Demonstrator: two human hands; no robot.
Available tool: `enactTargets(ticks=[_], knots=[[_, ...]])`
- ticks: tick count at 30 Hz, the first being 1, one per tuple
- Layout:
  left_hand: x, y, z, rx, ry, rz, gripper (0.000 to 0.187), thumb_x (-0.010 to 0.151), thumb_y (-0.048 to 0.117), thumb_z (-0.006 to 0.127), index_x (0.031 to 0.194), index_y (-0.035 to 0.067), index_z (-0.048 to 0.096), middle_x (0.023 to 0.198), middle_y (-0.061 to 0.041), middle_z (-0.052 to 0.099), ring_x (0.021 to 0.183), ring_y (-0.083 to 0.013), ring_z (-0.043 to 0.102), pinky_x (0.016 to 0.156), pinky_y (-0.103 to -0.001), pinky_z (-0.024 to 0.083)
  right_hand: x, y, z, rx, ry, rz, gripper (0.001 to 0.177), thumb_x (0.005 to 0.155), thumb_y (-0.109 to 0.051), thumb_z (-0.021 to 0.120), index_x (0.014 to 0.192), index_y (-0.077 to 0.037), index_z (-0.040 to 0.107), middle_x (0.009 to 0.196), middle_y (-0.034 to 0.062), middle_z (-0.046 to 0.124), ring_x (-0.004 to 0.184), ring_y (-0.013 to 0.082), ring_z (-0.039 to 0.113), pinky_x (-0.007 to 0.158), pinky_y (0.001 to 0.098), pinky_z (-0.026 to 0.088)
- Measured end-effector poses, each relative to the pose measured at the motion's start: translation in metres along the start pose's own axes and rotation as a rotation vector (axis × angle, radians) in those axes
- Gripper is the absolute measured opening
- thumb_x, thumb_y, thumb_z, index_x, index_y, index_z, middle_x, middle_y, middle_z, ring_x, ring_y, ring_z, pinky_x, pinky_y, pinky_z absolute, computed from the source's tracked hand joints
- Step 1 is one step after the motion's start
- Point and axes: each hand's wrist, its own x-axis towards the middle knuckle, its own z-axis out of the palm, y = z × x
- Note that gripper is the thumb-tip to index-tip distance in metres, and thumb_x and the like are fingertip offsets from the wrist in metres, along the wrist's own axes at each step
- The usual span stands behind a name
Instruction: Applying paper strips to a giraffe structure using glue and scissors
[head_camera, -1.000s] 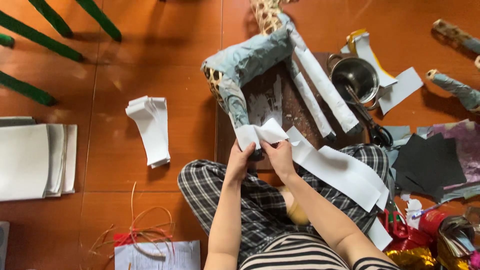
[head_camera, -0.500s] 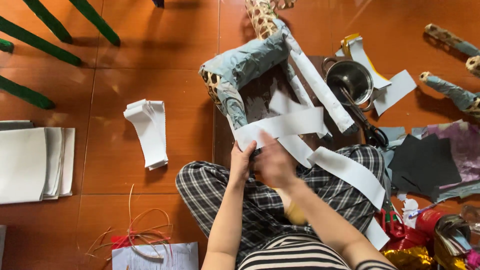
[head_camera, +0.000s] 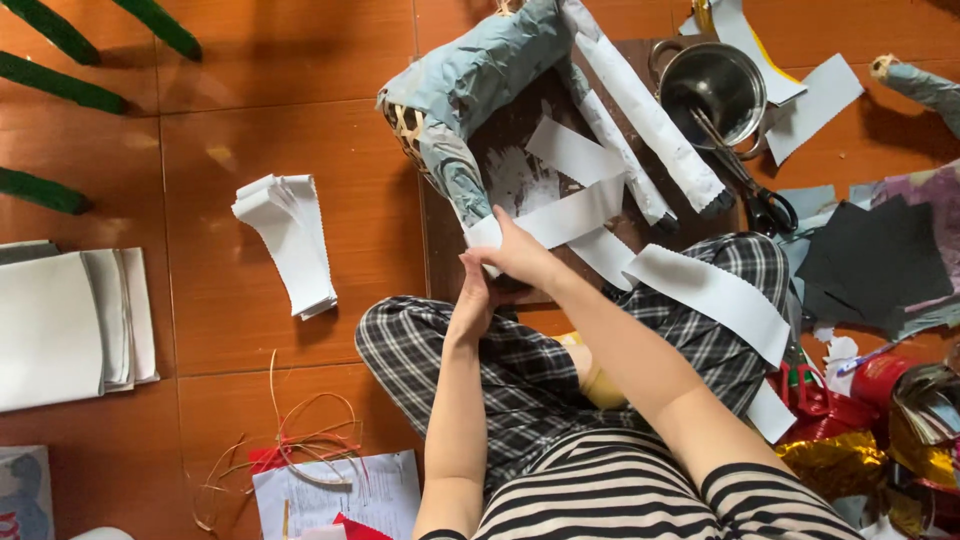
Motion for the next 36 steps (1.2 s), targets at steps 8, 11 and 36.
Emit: enactTargets(ticks=[8,11,36], knots=[[-0.037,0.013,0.033,0.806,0.213,0.126,0.089,0.107,0.069,0.014,0.175,0.02,-0.015,0.129,-0.051,0.062,0.123,-0.0643,0.064,0.103,-0.071,0.053,-0.009,0.008,0.022,0.627,0.062,-0.031,0.062,0.076,-0.023,0.099,0.134,-0.016,0.075,0.113,0.0068,0.081,0.099,0.0199,0.075,0.071,0.0346,0.06],[-0.029,-0.031,0.014,0.75,0.333,0.327,0.089,0.111,0.061,0.035,0.175,0.026,-0.015,0.149,-0.043,0.036,0.132,-0.0654,0.052,0.108,-0.071,0.05,-0.013,0.012,0.02,0.621,0.082,-0.032,0.064,0.075,-0.024,0.102,0.133,-0.02,0.075,0.117,0.0066,0.081,0.107,0.0188,0.074,0.081,0.036,0.063],[0.049,-0.074,-0.028,0.049,0.318,0.146,0.097,0.098,0.057,0.083,0.169,0.005,0.041,0.156,-0.035,0.051,0.143,-0.0452,0.055,0.113,-0.062,0.053,-0.025,0.023,0.006,1.223,0.486,-0.004,0.05,0.094,-0.012,0.093,0.066,0.001,0.053,0.055,0.0082,0.048,0.043,0.0203,0.055,0.04,0.0395,0.049]])
